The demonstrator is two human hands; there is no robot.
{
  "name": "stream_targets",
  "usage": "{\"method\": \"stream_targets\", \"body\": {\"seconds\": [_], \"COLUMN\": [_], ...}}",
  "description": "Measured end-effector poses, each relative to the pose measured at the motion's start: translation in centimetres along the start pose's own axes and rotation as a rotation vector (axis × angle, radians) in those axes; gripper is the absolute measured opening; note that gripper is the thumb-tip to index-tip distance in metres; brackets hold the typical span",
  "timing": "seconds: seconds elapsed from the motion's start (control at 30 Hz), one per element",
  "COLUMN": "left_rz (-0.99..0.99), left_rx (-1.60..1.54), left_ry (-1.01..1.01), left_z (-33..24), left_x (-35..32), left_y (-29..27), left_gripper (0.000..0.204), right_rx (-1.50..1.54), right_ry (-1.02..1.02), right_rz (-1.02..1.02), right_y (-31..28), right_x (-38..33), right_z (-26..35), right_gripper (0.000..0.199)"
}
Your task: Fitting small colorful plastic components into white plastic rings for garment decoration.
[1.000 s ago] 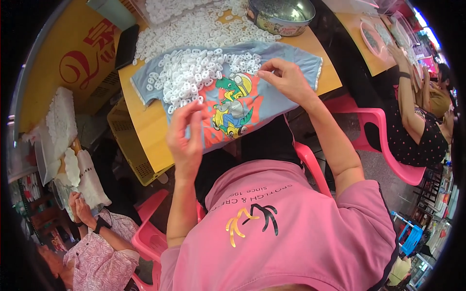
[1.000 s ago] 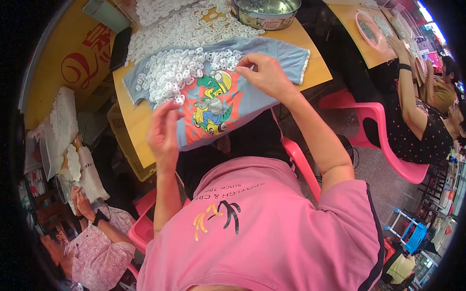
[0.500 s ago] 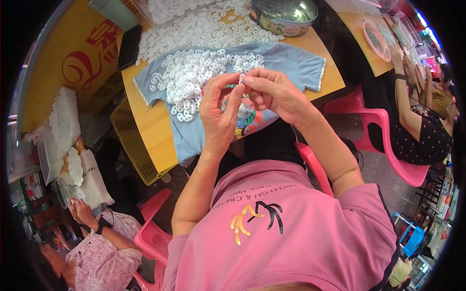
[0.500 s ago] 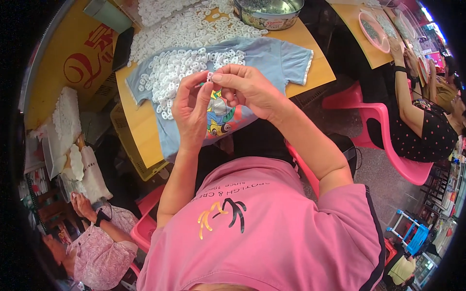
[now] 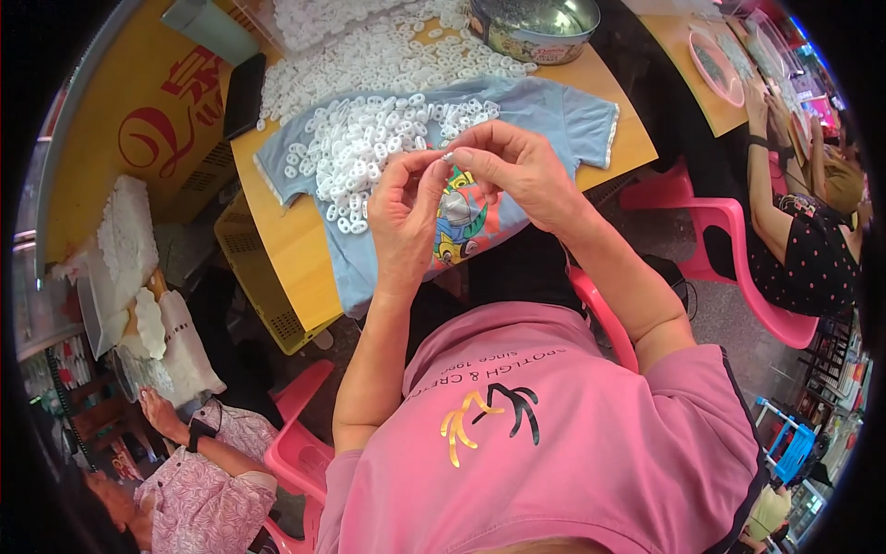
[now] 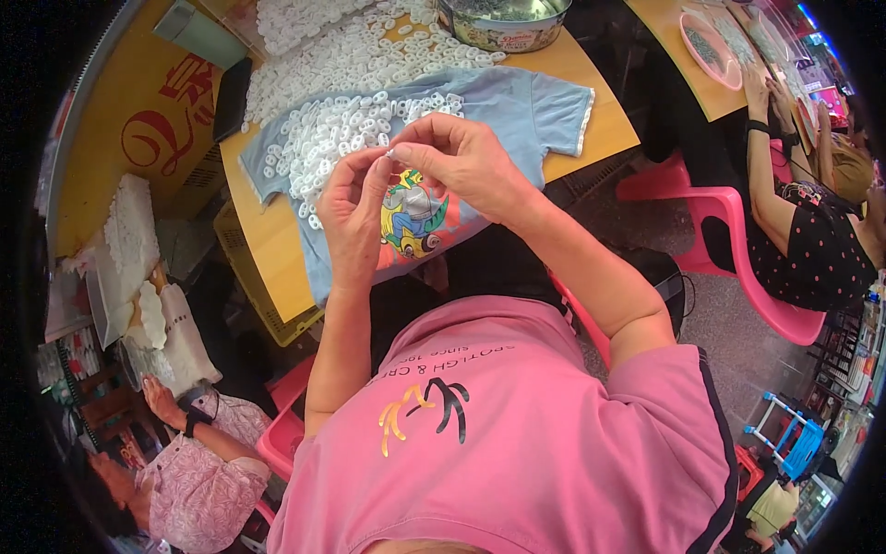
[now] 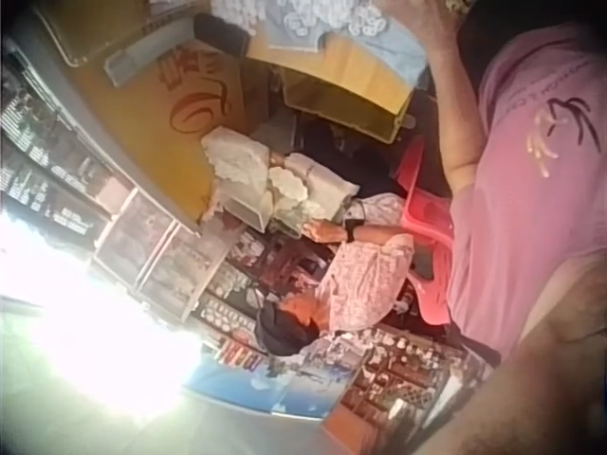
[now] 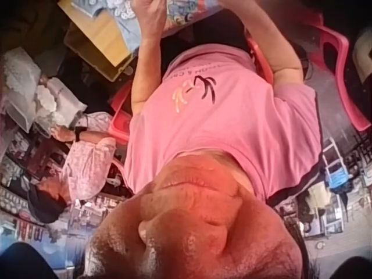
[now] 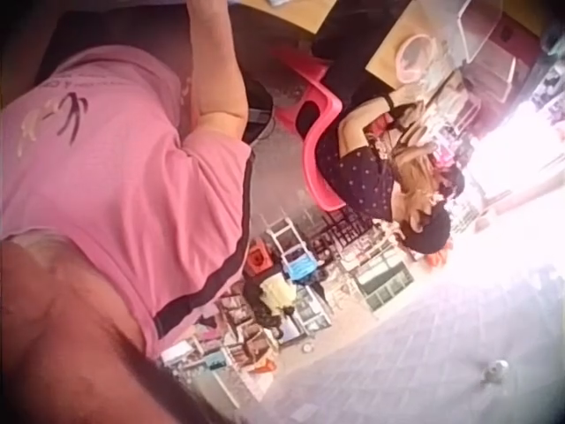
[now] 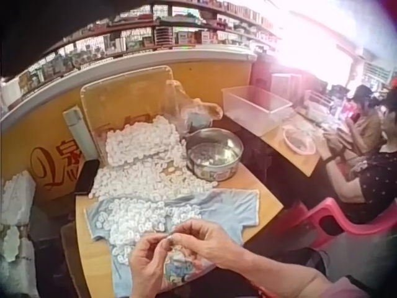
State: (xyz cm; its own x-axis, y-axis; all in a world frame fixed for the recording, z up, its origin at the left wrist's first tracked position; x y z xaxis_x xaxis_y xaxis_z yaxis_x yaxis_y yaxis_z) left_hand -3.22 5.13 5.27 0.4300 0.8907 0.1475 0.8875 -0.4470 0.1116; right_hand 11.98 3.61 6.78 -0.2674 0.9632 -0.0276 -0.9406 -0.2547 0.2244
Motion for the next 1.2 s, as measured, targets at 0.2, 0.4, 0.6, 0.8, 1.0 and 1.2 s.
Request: {"method": "stream_targets", "body": {"seconds": [0.2, 0.4, 0.6, 0.8, 1.0, 1.2], "left_rz": [-0.058, -0.002, -0.005, -0.077, -0.076, -0.026], "left_rx": [-0.061, -0.178, -0.259, -0.36, -0.366, -0.314], "left_ry": [0.038, 0.026, -0.024, -0.08, -0.113, -0.162], "left_z": [0.5, 0.6, 2.0, 2.8, 2.9, 3.1], "left_x": [-0.2, -0.8, -1.5, -1.9, -2.0, -2.3], "left_y": [0.3, 0.3, -0.1, -1.5, -1.5, -1.1], "left_gripper": [0.012, 0.018, 0.02, 0.014, 0.013, 0.013], "right_rx": [-0.036, -0.054, -0.098, -0.583, -0.93, -1.225], "right_ry": [-0.026, -0.095, -0.129, -0.156, 0.076, 0.051], "right_rz": [-0.011, -0.063, -0.049, -0.248, -0.071, -0.12], "right_y": [1.0, 1.9, 2.0, -4.9, -7.9, -6.2], "right_x": [-0.7, -1.0, -1.3, -2.0, -3.2, -2.6], "right_z": [-0.5, -0.9, -2.7, -0.1, -0.9, -1.3], "right_gripper": [0.019, 0.016, 0.014, 0.015, 0.018, 0.014]}}
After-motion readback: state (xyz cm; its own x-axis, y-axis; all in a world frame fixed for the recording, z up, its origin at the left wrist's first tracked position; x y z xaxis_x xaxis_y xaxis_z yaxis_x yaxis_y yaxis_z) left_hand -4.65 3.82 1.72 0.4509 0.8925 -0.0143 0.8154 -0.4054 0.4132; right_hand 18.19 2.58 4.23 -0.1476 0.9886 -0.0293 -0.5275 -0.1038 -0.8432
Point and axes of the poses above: each hand's wrist, its own x-axis towards the middle knuckle, its own y-axis out of the palm, z = x × y, the point moved 4 cm from there along x, towards the middle knuckle, and after that the axes turned 13 degrees about z, right-handed, at the moved point
